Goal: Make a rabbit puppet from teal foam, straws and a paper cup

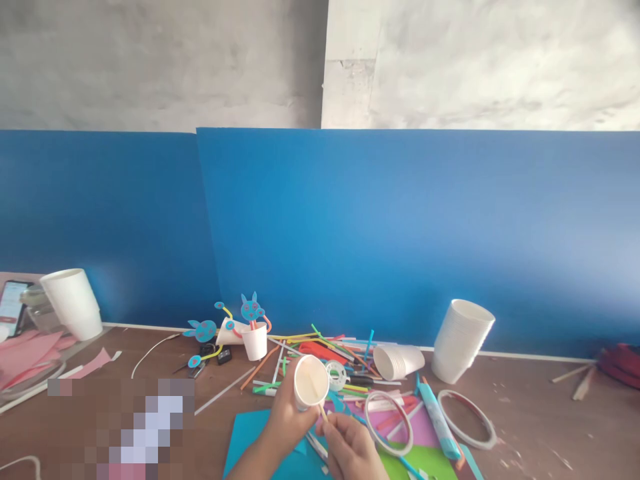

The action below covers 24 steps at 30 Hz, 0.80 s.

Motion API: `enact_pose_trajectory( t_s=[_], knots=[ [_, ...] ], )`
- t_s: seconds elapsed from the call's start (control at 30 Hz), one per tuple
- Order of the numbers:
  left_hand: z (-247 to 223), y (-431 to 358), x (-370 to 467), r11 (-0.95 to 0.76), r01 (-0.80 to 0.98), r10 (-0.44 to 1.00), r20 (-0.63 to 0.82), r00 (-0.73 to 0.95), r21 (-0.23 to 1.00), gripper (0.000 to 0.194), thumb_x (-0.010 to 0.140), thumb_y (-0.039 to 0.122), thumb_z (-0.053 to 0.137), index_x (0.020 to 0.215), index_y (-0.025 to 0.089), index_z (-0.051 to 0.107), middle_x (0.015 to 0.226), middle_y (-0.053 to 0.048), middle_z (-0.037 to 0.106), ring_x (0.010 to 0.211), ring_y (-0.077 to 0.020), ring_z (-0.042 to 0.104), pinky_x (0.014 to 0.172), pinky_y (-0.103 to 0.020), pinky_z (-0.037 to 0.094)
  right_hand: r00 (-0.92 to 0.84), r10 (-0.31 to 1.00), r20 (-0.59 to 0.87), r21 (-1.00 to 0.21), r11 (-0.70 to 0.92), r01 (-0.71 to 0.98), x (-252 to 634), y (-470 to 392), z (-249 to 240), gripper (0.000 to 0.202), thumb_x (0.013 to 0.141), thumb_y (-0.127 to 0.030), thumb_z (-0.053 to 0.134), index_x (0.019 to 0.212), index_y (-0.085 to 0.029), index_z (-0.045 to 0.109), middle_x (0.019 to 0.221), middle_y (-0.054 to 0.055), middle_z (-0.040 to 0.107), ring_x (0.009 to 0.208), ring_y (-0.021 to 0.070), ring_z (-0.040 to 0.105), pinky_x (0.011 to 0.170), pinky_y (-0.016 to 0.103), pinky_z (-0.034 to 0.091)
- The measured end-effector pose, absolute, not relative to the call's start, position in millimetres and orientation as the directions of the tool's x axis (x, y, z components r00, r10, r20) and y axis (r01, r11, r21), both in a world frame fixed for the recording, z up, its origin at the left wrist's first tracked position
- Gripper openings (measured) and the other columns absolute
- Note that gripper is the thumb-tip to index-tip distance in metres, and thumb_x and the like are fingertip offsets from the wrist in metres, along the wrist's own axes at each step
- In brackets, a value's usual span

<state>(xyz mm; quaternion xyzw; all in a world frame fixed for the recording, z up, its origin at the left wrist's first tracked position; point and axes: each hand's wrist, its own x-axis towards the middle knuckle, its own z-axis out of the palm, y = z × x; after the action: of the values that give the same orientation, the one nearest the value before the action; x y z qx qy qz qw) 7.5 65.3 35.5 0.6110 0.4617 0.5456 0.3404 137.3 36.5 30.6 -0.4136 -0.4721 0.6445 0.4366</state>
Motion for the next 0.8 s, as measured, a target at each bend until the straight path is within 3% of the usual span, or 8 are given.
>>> enact_pose_trajectory(
  t_s=[0.17,0.43,0.53,0.67,0.8],
  knots=[
    [40.6,62.0,10.6,-0.272,0.12,0.96,0.278,-0.04,0.955,0.064,0.064,0.014,0.06,0.126,0.021,0.045,0.104,-0.006,0.062,0.096,-0.0245,0.058,0.085,-0.035,0.046,-0.426,0.87,-0.246,-0.857,-0.401,-0.324,142.0,43.3,35.0,0.055,0.054,-0.069,0.067,0.069,-0.018,0.055,0.027,-0.015,0.022,0.025,0.0017,0.009,0.029,0.016,0.008],
    [31.5,63.7,12.7,-0.302,0.106,0.95,0.308,-0.055,0.948,0.065,0.062,0.014,0.063,0.124,0.021,0.045,0.121,-0.008,0.057,0.113,-0.0279,0.051,0.097,-0.036,0.039,-0.267,0.957,-0.114,-0.968,-0.167,-0.186,138.1,39.1,30.4,0.058,0.056,-0.073,0.065,0.063,-0.017,0.053,0.032,-0.012,0.027,0.031,0.0025,0.019,0.034,0.017,0.009],
    [32.5,61.7,13.5,-0.28,0.087,0.957,0.286,-0.058,0.956,0.066,0.063,0.014,0.062,0.125,0.021,0.042,0.117,-0.008,0.058,0.108,-0.0268,0.053,0.094,-0.036,0.041,-0.372,0.912,-0.174,-0.922,-0.284,-0.264,141.1,39.8,34.0,0.055,0.056,-0.07,0.066,0.065,-0.017,0.054,0.028,-0.014,0.023,0.027,0.0022,0.014,0.032,0.017,0.008],
    [37.6,62.4,12.4,-0.216,0.042,0.976,0.217,-0.032,0.975,0.061,0.064,0.017,0.062,0.122,0.021,0.044,0.093,-0.004,0.064,0.087,-0.0232,0.06,0.08,-0.035,0.048,-0.492,0.837,-0.239,-0.827,-0.441,-0.349,144.8,41.3,43.6,0.048,0.06,-0.064,0.065,0.073,-0.018,0.055,0.026,-0.015,0.024,0.023,0.0023,0.011,0.029,0.016,0.011],
    [40.2,75.1,2.0,-0.236,0.042,0.951,0.239,-0.195,0.971,0.057,0.064,0.021,0.065,0.118,0.02,0.046,0.106,-0.008,0.061,0.097,-0.024,0.059,0.084,-0.034,0.046,-0.467,0.85,-0.244,-0.931,-0.34,-0.131,153.1,41.0,56.1,0.044,0.068,-0.06,0.057,0.07,-0.016,0.057,0.024,-0.011,0.033,0.023,0.0039,0.02,0.031,0.016,0.014]
  ],
)
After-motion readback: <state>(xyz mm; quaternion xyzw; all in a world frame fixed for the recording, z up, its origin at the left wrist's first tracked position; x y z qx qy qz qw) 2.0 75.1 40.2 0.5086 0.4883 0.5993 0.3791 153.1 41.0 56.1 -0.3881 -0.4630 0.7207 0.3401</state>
